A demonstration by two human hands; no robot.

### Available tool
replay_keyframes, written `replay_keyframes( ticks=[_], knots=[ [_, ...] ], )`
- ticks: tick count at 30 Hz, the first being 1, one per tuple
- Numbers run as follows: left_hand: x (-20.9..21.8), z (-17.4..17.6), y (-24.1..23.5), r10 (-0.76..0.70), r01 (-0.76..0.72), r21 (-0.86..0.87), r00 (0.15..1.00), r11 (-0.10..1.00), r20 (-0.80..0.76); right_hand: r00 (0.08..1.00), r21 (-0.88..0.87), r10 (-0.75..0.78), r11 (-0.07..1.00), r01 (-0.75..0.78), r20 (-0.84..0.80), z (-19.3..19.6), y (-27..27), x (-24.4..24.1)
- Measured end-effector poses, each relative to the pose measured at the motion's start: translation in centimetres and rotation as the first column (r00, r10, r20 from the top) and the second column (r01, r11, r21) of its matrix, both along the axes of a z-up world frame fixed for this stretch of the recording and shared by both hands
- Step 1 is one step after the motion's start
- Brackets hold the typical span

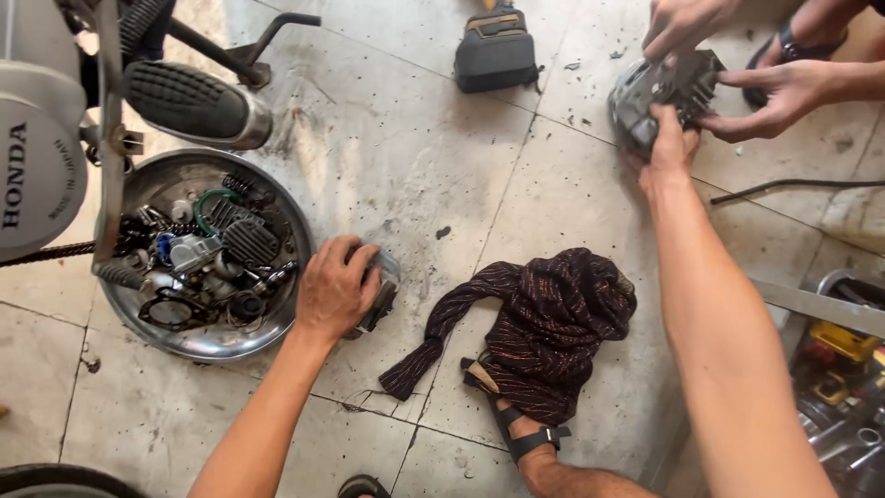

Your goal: The person removes piston rings from a piston, cleans the piston with a cloth, and attempts to insert the piston into a cylinder block. The person then handles a cylinder head and a small metal pin, placing them on the floor.

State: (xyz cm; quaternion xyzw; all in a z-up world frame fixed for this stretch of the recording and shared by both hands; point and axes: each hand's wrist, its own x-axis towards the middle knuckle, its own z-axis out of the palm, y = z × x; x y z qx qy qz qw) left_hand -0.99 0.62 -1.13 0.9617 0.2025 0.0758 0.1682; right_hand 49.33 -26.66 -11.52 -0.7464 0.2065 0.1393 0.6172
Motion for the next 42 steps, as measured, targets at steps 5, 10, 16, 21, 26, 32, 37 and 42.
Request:
replay_keyframes(
  ticks=[5, 10, 16, 21, 26, 32, 37, 42],
  knots=[
    [-1.0, -0.2, -0.6, -0.024, 0.024, 0.036, 1.0, 0.999, -0.002, 0.919, -0.112, 0.335, 0.941, -0.318, 0.209, 3.1, -1.2, -7.9],
    [-0.6, 4.7, -3.3, -0.176, 0.273, 0.213, 0.906, 0.938, -0.385, 0.295, -0.722, 0.885, 0.465, -0.512, 0.361, 12.6, 2.8, -17.6],
    [-4.3, -2.8, -14.4, -0.356, 0.361, 0.019, 0.927, 0.932, -0.122, -0.34, -0.957, 0.912, 0.148, -0.25, 0.23, 4.1, 1.9, -27.2],
    [-6.6, -5.1, -23.4, -0.101, 0.066, -0.092, 0.885, 0.994, -0.454, -0.494, -0.916, 0.829, 0.054, -0.397, 0.263, 9.8, 0.0, -31.7],
    [-10.5, -2.8, -28.1, -0.265, -0.017, -0.55, 0.864, 0.835, -0.428, -0.321, -0.853, 0.917, 0.039, -0.521, 0.238, 11.3, -6.0, -29.1],
    [-9.4, 0.1, -22.5, 0.295, -0.603, -0.753, 0.793, 0.261, -0.533, -0.103, -0.82, 0.99, -0.135, -0.556, -0.093, 9.3, -10.1, -28.2],
    [-2.9, 3.5, -17.4, 0.438, -0.386, -0.409, 0.898, 0.827, 0.036, 0.213, -0.312, 0.929, 0.115, -0.943, -0.302, 13.4, -3.8, -32.7],
    [-2.4, 2.9, -19.7, 0.456, -0.492, -0.339, 0.871, 0.802, -0.184, 0.283, -0.155, 0.857, 0.239, -0.959, -0.43, 15.2, -0.2, -33.2]
  ],
)
